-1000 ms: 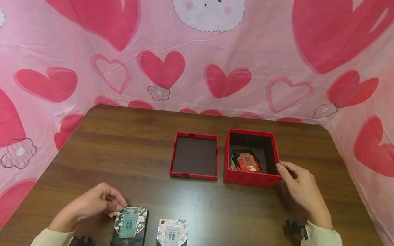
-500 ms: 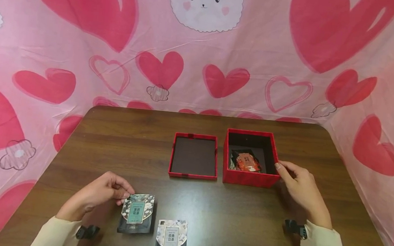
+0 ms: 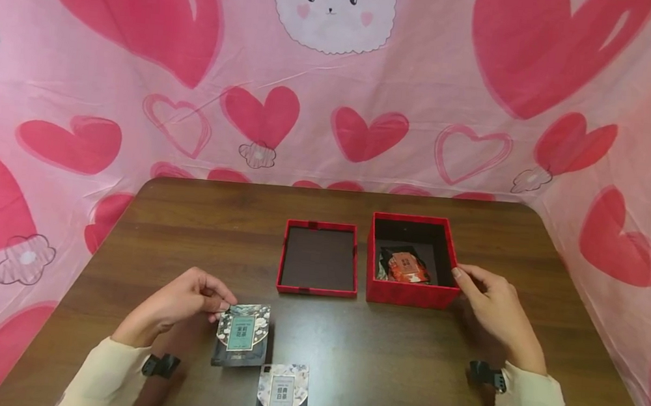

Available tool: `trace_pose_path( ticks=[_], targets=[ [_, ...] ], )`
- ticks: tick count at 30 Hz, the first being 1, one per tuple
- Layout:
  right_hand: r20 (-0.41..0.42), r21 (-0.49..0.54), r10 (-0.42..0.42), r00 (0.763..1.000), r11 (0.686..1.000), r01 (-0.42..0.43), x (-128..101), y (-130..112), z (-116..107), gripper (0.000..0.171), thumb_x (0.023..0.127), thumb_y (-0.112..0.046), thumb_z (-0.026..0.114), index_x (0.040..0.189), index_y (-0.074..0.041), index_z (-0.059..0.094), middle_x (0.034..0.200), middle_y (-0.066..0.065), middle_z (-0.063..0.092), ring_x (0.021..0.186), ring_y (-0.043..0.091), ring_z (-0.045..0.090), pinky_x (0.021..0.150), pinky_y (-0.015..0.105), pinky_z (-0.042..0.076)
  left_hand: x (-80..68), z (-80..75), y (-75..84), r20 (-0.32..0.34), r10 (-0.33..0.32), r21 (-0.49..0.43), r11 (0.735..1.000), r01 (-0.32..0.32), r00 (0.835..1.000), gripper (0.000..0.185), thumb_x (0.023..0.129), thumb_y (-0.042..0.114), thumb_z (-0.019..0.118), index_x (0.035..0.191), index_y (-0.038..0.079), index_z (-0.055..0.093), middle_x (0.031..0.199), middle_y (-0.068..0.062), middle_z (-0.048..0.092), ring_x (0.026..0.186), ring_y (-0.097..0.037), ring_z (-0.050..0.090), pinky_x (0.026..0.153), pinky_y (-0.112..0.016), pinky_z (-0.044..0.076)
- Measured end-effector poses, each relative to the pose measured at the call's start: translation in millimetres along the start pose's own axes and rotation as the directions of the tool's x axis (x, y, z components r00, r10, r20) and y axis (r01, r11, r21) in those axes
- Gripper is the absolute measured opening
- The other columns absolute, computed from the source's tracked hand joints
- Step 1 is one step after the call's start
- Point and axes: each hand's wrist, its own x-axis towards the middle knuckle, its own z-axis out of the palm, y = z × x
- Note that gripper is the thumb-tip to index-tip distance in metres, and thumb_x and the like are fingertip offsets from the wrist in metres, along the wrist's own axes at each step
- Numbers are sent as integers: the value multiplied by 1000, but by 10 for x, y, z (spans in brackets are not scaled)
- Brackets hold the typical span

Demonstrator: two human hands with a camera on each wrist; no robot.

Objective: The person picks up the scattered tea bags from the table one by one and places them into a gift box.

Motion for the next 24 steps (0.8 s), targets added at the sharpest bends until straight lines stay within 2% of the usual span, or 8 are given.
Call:
trace_pose_path(
  ticks=[9, 13, 19, 24],
  targets=[
    [-2, -6, 0, 1000, 1000, 0, 12, 15, 9, 43, 105, -35, 55, 128, -1, 66, 123, 24, 66, 114, 44, 61, 93, 65, 45, 128, 23, 78, 8, 19, -26, 1000, -18, 1000, 17, 91, -11, 59, 100, -11, 73, 85, -16, 70, 64, -17, 60, 62, -35, 56],
    [0, -2, 5, 1000, 1000, -5, 6, 20, 8, 43, 105, -35, 55, 129, -1, 66, 124, 23, 66, 114, 44, 61, 93, 65, 45, 202, 49, 122, 7, 31, -11, 999, -31, 999, 18, 90, -12, 59, 100, -10, 73, 85, -16, 70, 64, -19, 60, 63, -37, 57],
    [-5, 1, 5, 1000, 1000, -5, 1, 14, 8, 42, 105, -34, 56, 128, -1, 66, 123, 23, 66, 113, 44, 61, 93, 65, 46, 316, 106, 207, -14, 26, 31, 999, -25, 1000, 14, 91, -5, 65, 99, -4, 77, 84, -14, 71, 66, -25, 61, 68, -47, 57],
    [2, 5, 13, 1000, 1000, -13, 2, 4, 1, 44, 105, -37, 55, 129, -1, 65, 125, 23, 65, 115, 44, 60, 94, 65, 45, 388, 140, 273, -16, 30, 25, 999, -29, 999, 14, 90, -5, 65, 100, -4, 76, 84, -14, 71, 65, -24, 61, 67, -45, 57]
  ],
)
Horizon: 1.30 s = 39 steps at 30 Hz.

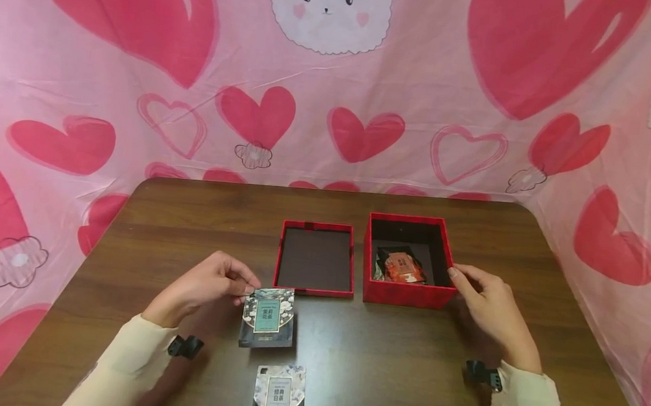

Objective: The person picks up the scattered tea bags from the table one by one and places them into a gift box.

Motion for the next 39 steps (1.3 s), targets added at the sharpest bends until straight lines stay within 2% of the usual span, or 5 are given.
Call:
trace_pose_path(
  ticks=[5, 11, 20, 30, 39],
  targets=[
    [-5, -9, -2, 1000, 1000, 2, -4, 3, -5, 44, 105, -36, 55, 129, -1, 66, 124, 23, 65, 114, 44, 60, 93, 65, 45, 81, 36, 71, -5, 8, -10, 1000, -9, 1000, 14, 90, -6, 66, 99, -5, 76, 84, -13, 72, 64, -22, 61, 67, -45, 58],
    [-14, -11, -5, 1000, 1000, 5, -6, 3, 4, 43, 105, -36, 55, 128, -1, 66, 123, 23, 66, 112, 43, 62, 92, 64, 46, 186, 75, 181, -5, 8, -7, 1000, -8, 1000, 13, 91, -4, 66, 98, -2, 78, 85, -12, 72, 64, -22, 61, 69, -51, 57],
    [6, -3, 16, 1000, 1000, -16, -2, -8, -5, 47, 105, -38, 54, 130, 0, 64, 126, 24, 65, 114, 44, 60, 94, 65, 45, 339, 110, 256, -8, -5, -8, 1000, 4, 1000, 18, 90, -7, 63, 99, -2, 77, 89, -13, 73, 65, -26, 62, 72, -52, 57],
    [6, -3, 12, 1000, 1000, -12, 1, 1, -6, 47, 105, -38, 54, 130, -1, 65, 126, 23, 65, 114, 44, 61, 93, 64, 46, 519, 190, 401, 18, 65, -51, 997, -64, 998, 14, 92, -6, 64, 98, -4, 76, 88, -15, 71, 63, -22, 60, 69, -48, 57],
    [16, 3, 13, 1000, 1000, -13, 6, 8, -8, 47, 105, -38, 53, 130, 0, 64, 126, 24, 64, 115, 44, 60, 94, 65, 45, 672, 263, 548, 24, 78, -60, 995, -77, 997, 13, 92, -5, 65, 98, -4, 76, 86, -14, 71, 64, -22, 60, 71, -48, 57]
  ],
)
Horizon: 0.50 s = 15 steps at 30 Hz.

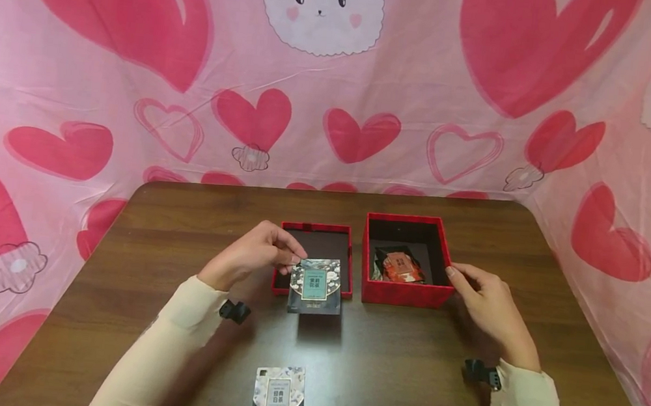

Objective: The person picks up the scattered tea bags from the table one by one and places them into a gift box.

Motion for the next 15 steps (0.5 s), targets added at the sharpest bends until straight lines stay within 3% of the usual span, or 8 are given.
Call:
trace_pose_path(
  ticks=[8, 15],
  targets=[
    [6, 2, 4, 1000, 1000, -4, 1, -8, -14, 48, 105, -39, 53, 131, 0, 64, 127, 24, 64, 115, 44, 60, 94, 65, 45, 171, 58, 150, -10, -5, -4, 1000, 5, 1000, 14, 91, -5, 66, 98, -1, 78, 89, -15, 73, 63, -22, 62, 80, -62, 53],
    [5, 7, 4, 1000, 1000, -4, 2, -4, -7, 47, 105, -39, 53, 131, -1, 64, 126, 23, 64, 115, 43, 60, 94, 64, 46, 287, 103, 224, -2, 7, -9, 1000, -7, 1000, 13, 91, -3, 67, 97, 0, 79, 90, -15, 73, 64, -23, 62, 79, -58, 55]
  ],
)
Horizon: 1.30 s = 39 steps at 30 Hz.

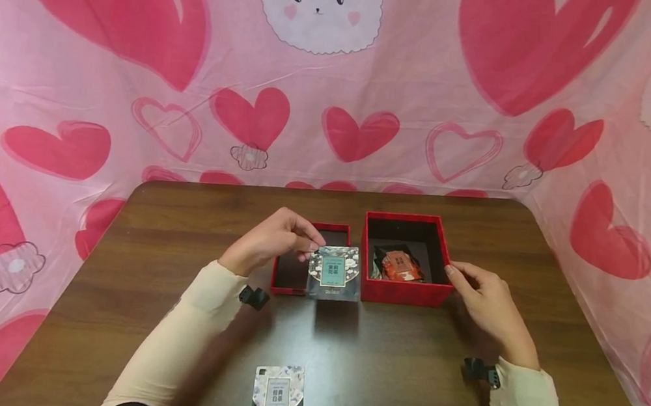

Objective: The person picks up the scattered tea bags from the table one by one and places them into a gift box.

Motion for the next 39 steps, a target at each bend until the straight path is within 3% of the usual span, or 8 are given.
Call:
trace_pose_path(
  ticks=[9, 15, 25, 31, 35, 39],
  targets=[
    [-2, -3, 6, 1000, 1000, -6, 3, -6, 0, 48, 105, -39, 53, 131, 0, 64, 127, 24, 64, 116, 44, 59, 95, 65, 44, 155, 45, 84, -10, -20, -3, 1000, 20, 1000, 12, 91, -2, 69, 98, 0, 79, 89, -14, 73, 63, -22, 63, 84, -61, 53],
    [-8, -2, 16, 1000, 1000, -16, -4, 2, 5, 49, 105, -40, 53, 132, -1, 64, 128, 24, 63, 117, 45, 59, 96, 65, 43, 287, 98, 161, 8, 23, -1, 1000, -23, 1000, 12, 91, -3, 68, 98, -1, 78, 89, -14, 73, 62, -21, 62, 77, -52, 57],
    [-7, -15, 18, 1000, 1000, -18, -15, 9, -1, 48, 105, -39, 54, 131, 0, 64, 128, 25, 63, 118, 46, 58, 96, 66, 43, 541, 237, 236, 24, 48, -56, 997, -47, 999, 13, 91, -7, 66, 97, -5, 77, 85, -15, 72, 60, -19, 61, 86, -62, 51],
    [4, -9, 20, 1000, 1000, -20, -13, 5, 7, 50, 105, -41, 53, 132, 0, 63, 128, 24, 63, 117, 45, 58, 96, 65, 44, 655, 294, 308, 20, 35, -67, 997, -34, 999, 12, 92, -6, 66, 98, -5, 76, 86, -15, 71, 60, -19, 60, 80, -50, 57],
    [14, -5, 31, 999, 999, -31, -16, -2, 4, 51, 105, -42, 52, 133, -1, 63, 129, 24, 63, 116, 45, 59, 95, 65, 45, 728, 339, 365, 27, 32, -81, 996, -30, 999, 11, 93, -4, 67, 99, -5, 76, 86, -16, 70, 61, -20, 60, 83, -52, 57],
    [14, -5, 29, 999, 1000, -29, -14, -5, 3, 51, 105, -41, 52, 133, 0, 63, 128, 24, 63, 115, 44, 59, 95, 65, 45, 804, 394, 410, 24, 37, -75, 997, -35, 999, 11, 93, -5, 67, 100, -6, 76, 85, -15, 70, 61, -20, 60, 76, -45, 58]
  ],
)
